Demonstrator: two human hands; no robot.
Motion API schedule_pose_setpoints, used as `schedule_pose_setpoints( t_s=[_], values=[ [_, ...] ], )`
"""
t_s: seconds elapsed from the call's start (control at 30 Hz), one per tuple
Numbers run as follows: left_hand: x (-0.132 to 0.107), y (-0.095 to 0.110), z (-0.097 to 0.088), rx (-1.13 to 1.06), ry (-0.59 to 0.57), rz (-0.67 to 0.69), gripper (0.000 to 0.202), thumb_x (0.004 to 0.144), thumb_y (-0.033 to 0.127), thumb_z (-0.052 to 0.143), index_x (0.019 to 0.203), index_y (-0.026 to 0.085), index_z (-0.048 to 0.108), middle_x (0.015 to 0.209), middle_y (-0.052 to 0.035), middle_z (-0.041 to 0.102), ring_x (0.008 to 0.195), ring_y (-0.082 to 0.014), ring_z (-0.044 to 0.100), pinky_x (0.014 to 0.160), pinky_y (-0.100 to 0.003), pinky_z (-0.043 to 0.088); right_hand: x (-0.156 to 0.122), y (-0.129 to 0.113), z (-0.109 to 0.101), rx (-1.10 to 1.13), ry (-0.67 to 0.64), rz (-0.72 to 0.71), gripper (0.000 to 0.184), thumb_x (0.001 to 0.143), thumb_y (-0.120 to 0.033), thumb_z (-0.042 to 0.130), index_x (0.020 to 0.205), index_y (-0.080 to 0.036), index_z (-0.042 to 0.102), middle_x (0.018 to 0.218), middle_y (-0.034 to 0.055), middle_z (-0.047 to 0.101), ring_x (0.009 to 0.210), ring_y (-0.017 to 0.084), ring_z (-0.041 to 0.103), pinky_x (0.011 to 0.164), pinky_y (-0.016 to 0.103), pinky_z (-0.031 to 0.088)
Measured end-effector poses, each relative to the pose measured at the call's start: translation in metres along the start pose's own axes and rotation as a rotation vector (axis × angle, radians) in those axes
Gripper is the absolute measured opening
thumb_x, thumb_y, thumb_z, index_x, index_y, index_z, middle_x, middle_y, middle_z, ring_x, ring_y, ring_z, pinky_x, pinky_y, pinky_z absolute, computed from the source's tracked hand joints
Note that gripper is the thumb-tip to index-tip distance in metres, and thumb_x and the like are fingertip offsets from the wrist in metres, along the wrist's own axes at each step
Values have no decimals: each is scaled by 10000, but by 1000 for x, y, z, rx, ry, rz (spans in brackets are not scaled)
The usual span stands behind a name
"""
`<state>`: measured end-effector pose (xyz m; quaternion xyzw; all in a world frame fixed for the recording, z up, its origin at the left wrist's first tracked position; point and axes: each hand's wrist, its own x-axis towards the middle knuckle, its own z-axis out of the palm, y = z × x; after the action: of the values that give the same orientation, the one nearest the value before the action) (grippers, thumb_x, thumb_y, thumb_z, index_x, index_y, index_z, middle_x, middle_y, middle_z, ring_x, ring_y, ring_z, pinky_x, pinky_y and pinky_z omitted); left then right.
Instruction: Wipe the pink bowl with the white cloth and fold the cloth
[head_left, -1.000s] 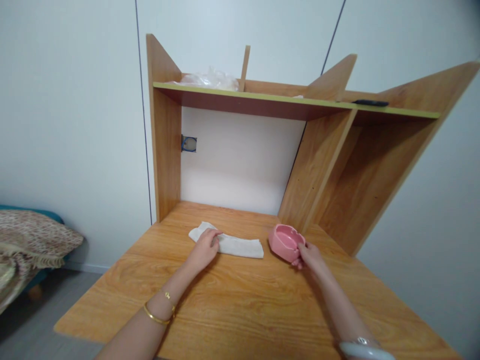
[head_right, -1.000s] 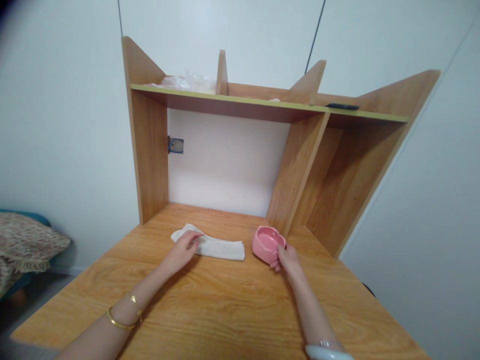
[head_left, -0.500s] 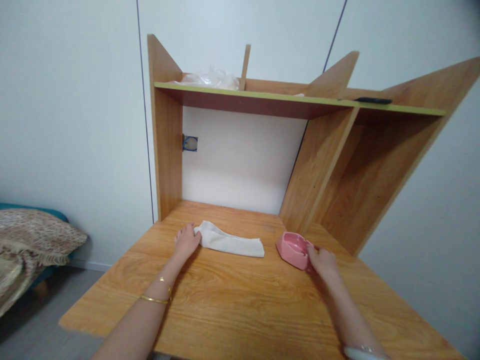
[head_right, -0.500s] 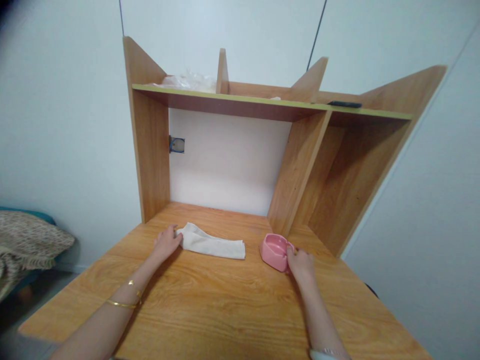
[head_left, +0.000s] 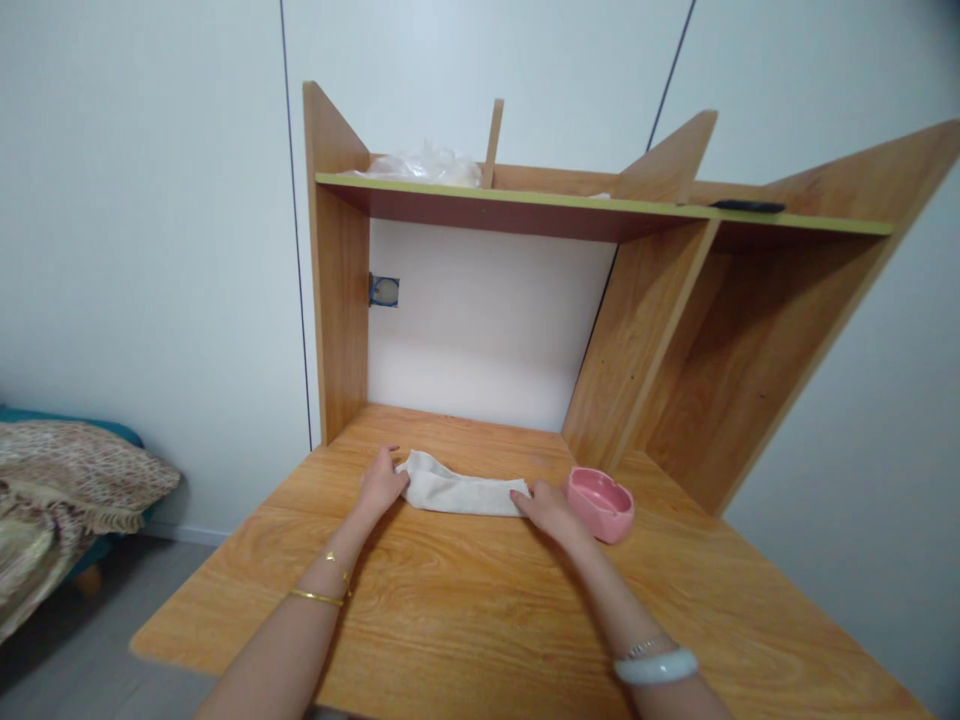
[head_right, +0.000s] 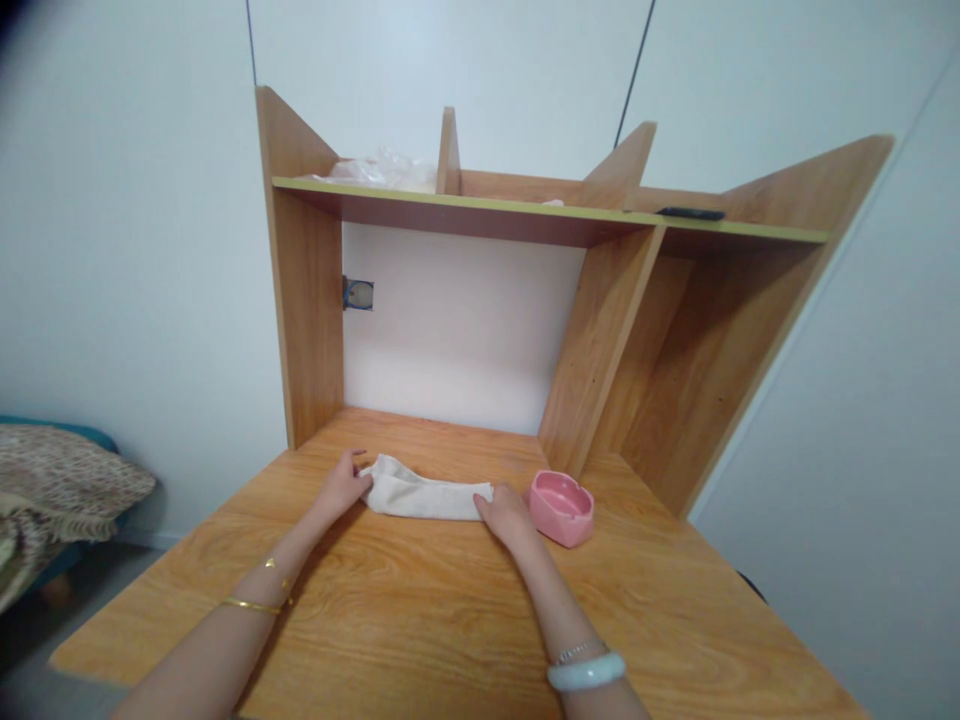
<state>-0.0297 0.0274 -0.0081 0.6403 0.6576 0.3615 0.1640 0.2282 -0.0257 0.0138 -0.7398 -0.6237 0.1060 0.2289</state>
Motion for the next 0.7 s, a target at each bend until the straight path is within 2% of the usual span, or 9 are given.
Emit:
schedule_pose_setpoints(
  t_s=[0.1,0.2,0.27,0.37,0.43,0.5,0.6,0.7],
  values=[
    [0,3,-5,-27,37,46,444,705,137,453,1148,109,429,887,-78,581,860,-187,563,719,-276,426,3,4,4,4,-3,31,144,718,-268,554,755,-146,620,770,104,661,763,201,610,621,246,396],
    [-4,9,-18,-16,103,68,424,733,167,430,1156,129,425,946,-85,544,886,-196,538,751,-300,417,5,9,6,9,-16,56,119,691,-227,561,758,-144,614,741,89,656,738,193,607,602,239,390],
    [-8,13,-26,35,154,65,403,750,188,413,1152,168,434,983,-75,532,880,-197,539,746,-309,415,5,12,7,13,-29,67,111,679,-206,547,747,-141,606,705,73,648,700,185,602,577,233,378],
    [-13,17,-32,186,158,58,362,754,200,409,1108,190,483,1031,-83,527,943,-221,521,782,-325,397,5,15,8,25,-35,67,110,678,-210,517,725,-140,588,680,62,632,664,177,586,552,232,356],
    [-16,18,-32,277,115,93,335,746,221,430,1067,195,524,1075,-94,523,1019,-255,476,836,-359,365,4,17,8,35,-25,67,108,682,-225,502,702,-145,571,668,60,618,655,177,574,545,236,342],
    [-18,18,-29,318,24,152,316,732,229,451,1031,216,554,1105,-81,527,1061,-271,436,874,-388,330,3,17,7,52,-13,72,91,679,-231,497,673,-157,549,643,48,598,648,176,561,543,238,331],
    [-20,17,-24,328,-131,218,291,700,210,477,969,235,584,1097,-51,554,1067,-260,424,899,-395,299,3,19,5,100,-2,73,50,662,-223,501,634,-181,500,588,14,552,612,160,532,525,233,314],
    [-20,14,-22,333,-194,236,244,677,238,513,904,217,600,1048,-58,580,1054,-263,435,899,-399,296,2,19,4,177,-5,48,49,643,-197,494,645,-198,445,550,-32,495,548,129,486,497,219,300]
  ],
)
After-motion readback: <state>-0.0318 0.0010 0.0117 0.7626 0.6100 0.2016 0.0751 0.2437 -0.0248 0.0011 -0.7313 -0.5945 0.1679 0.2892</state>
